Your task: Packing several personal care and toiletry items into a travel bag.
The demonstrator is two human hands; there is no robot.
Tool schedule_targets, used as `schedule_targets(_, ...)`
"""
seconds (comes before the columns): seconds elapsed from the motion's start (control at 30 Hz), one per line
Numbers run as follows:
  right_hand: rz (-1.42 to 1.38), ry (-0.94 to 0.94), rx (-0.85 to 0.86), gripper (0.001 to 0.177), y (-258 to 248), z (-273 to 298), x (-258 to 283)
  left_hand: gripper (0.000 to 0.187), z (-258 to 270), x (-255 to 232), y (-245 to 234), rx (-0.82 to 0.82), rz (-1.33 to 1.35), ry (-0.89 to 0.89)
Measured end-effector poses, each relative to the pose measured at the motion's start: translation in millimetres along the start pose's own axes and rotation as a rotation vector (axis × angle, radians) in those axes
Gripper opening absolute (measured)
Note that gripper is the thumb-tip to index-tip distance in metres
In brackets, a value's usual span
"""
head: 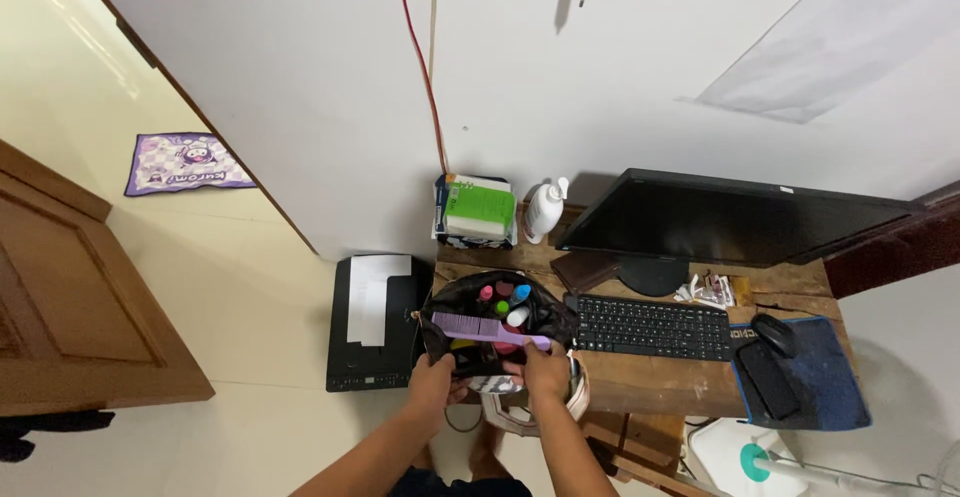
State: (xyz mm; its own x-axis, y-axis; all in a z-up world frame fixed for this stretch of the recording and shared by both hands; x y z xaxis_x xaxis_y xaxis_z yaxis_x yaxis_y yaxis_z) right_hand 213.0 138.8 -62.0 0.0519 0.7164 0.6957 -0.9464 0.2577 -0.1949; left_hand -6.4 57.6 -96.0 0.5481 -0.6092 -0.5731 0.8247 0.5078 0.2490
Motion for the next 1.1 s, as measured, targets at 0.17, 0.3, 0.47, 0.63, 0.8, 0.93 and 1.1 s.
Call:
schedule_targets(0.17, 0.733, -0.484, -0.036, 0.033, -3.9, -15.3, 22.8, 0.038, 36.2, -29.1, 5.1, -0.005, -0.104, -0.064)
schedule_targets(0.3, 0.872, -0.201, 0.218, 0.029, -7.8, 56.6, 60.8, 0.057, -22.1, -20.5, -43.3, -0.102, -0.484, 0.169)
schedule_targets(0.47, 0.729, -0.666, 0.344, 0.027, -43.4, -57.2, 16.2, 0.033, -12.4, -69.0, -42.6, -0.236, -0.786, 0.546)
schedule_targets(0.63, 0.700, -0.212, 0.440, 0.029, -50.9, -27.2, 38.4, 0.037, -9.3, -49.4, -30.9, -0.081, -0.100, 0.087)
schedule_targets(0.8, 0.652, -0.112, 0.519, 0.021, -54.8, -9.7, 60.3, 0.040, 11.8, -66.8, -13.1, 0.051, -0.341, -0.090)
schedule_targets(0.93, 0.621, -0.114, 0.629, 0.016, -67.4, -37.2, 42.0, 0.041, 7.5, -71.7, -4.9, 0.133, -0.326, 0.042)
schedule_targets(1.1, 0.877, -0.215, 0.498, 0.021, -52.4, 2.5, 65.9, 0.043, 47.8, -112.3, -6.7, -0.177, -0.689, 0.283)
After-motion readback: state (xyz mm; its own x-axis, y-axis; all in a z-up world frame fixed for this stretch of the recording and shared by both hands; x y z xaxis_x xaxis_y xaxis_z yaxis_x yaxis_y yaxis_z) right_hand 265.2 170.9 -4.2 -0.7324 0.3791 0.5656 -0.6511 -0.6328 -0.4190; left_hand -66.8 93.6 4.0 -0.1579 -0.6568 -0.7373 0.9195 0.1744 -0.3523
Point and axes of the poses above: each hand's wrist, its own z-axis away from the middle knuckle, its own y-axis out of the palm, x = y × z, the point moved 10 cm from there along -z, towards the middle knuckle, and after that the axes turned 4 degrees about y, right-handed, at the moved point
